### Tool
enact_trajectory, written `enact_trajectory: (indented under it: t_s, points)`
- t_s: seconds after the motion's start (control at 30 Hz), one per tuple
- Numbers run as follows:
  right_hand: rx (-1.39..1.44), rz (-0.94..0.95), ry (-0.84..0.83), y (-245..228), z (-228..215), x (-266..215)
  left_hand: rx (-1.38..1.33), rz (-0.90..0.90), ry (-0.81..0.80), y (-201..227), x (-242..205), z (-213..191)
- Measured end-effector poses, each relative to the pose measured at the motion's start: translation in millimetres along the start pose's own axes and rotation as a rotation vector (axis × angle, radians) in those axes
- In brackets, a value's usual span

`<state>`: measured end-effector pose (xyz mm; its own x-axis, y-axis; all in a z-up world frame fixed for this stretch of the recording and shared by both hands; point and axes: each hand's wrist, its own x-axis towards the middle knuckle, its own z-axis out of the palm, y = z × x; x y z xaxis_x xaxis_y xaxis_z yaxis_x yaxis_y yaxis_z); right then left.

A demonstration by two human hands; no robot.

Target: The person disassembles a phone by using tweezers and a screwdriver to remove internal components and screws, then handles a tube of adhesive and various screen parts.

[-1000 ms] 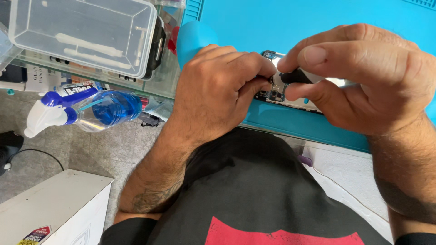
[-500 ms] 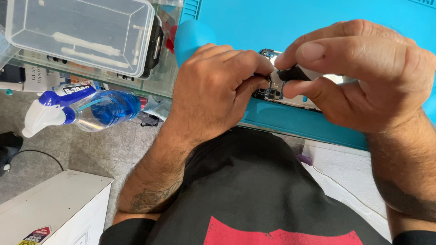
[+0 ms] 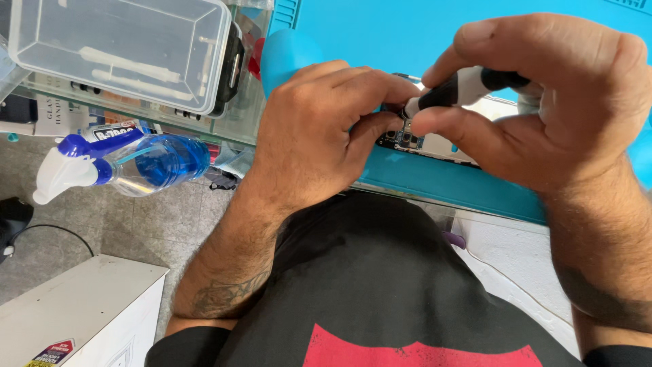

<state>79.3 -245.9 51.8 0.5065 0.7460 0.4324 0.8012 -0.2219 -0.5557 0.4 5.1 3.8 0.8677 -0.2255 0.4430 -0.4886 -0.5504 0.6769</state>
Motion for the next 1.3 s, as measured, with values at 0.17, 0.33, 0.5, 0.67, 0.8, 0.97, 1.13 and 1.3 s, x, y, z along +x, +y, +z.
enact_trajectory:
  t_s: [0.17, 0.33, 0.5, 0.67, 0.8, 0.97, 1.13, 1.3]
  points:
    - [0.028, -0.11, 0.017, 7.3, 1.6, 4.1, -0.015, 0.014, -0.021, 1.4, -0.7, -1.5]
    - [-0.093, -0.113, 0.032, 17.4, -0.3, -12.5, -0.093, -0.014, -0.052, 8.0, 3.9, -8.5]
    - [-0.069, -0.146, 0.053, 11.0, 1.1, -6.0, -0.231, 0.055, -0.005, 7.2, 11.1, -6.0]
    - [0.109, -0.193, -0.054, 5.3, -0.3, 12.9, -0.202, -0.006, 0.05, 13.3, 14.2, -4.7]
    - [0.139, -0.19, -0.006, 13.3, 4.4, 18.0, -0.198, -0.102, 0.044, 19.9, 16.5, -6.9]
    - [0.047, -0.184, 0.01, 18.3, -3.6, 3.2, -0.2, -0.06, -0.052, 12.1, 14.7, -7.0]
    - [0.101, -0.145, 0.0, 14.7, 1.6, 2.5, -0.281, -0.142, -0.003, 20.8, 22.1, -12.8]
    - [0.08, -0.207, 0.023, 16.9, -0.7, 4.5, -0.326, -0.126, -0.149, 15.4, 19.7, -19.7]
